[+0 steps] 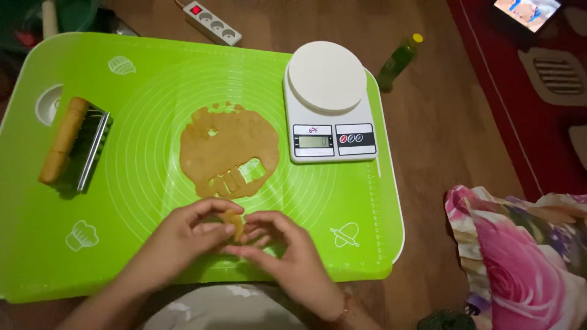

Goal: The recorder is weighing small pieces of dough on a scale and using a rolling cutter to shape them on a silicone mat.

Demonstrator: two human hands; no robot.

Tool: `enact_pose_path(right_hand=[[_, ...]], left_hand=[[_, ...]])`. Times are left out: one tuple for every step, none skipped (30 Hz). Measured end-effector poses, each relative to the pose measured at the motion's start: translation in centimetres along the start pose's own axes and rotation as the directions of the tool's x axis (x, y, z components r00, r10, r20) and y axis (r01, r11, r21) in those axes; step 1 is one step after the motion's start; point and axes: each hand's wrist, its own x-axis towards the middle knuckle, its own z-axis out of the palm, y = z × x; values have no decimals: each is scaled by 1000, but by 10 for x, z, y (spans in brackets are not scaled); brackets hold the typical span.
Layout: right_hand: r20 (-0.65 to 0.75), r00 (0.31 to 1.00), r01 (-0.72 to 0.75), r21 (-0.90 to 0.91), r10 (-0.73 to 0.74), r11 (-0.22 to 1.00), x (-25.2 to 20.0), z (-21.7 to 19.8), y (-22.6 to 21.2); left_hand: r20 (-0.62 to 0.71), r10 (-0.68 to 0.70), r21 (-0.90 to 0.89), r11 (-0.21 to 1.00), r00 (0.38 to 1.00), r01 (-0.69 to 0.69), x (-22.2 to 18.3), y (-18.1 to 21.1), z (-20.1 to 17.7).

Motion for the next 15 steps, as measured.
enact_pose_path(right_hand=[[3, 1000, -1, -3, 1, 1000, -1, 4, 2], [16, 999, -32, 159, 30, 987, -2, 9, 4], [33, 998, -64, 315, 56, 947, -3, 13, 6], [36, 998, -63, 311, 55, 948, -3, 12, 10], [9, 995, -99, 356, 103, 929, -3, 12, 14], [-16, 988, -133, 401, 152, 906, -2, 11, 18], [-16, 988, -133, 396, 152, 908, -5, 10, 25], [-26, 984, -154, 394, 178, 906, -7, 9, 32], [-42, 979, -167, 389, 199, 906, -7, 6, 40], [-46, 980, -160, 381, 192, 911, -3, 5, 36], [-25, 977, -182, 414, 211, 892, -1, 3, 33], [-3, 973, -204, 446, 229, 872, 2, 2, 31], [-2, 972, -211, 438, 236, 874, 2, 0, 32], [16, 965, -239, 473, 263, 848, 3, -2, 33], [36, 956, -268, 508, 291, 818, 4, -2, 35]], left_hand=[[-1, 2, -4, 1000, 1000, -2, -1, -4, 1], [-30, 69, 61, 996, 997, -67, -3, -8, 2], [-54, 140, 127, 983, 989, -132, -3, -11, 2], [-55, 144, 124, 983, 988, -136, -4, -11, 3], [-61, 251, 231, 945, 966, -231, -5, -10, 4], [-55, 355, 336, 887, 933, -317, -5, -9, 5], [-55, 358, 332, 887, 932, -321, -7, -9, 5], [-56, 264, 279, 930, 963, -239, -8, -10, 6], [-45, 175, 227, 961, 983, -161, -6, -8, 7], [-39, 185, 225, 959, 982, -172, -3, -13, 5], [-26, 186, 161, 970, 982, -180, -1, -19, 4], [-13, 188, 96, 978, 982, -186, 2, -25, 4], [-12, 187, 85, 979, 982, -185, 1, -27, 5], [3, 160, 33, 986, 987, -160, 1, -29, 5], [16, 133, -17, 991, 991, -133, -1, -31, 4]])
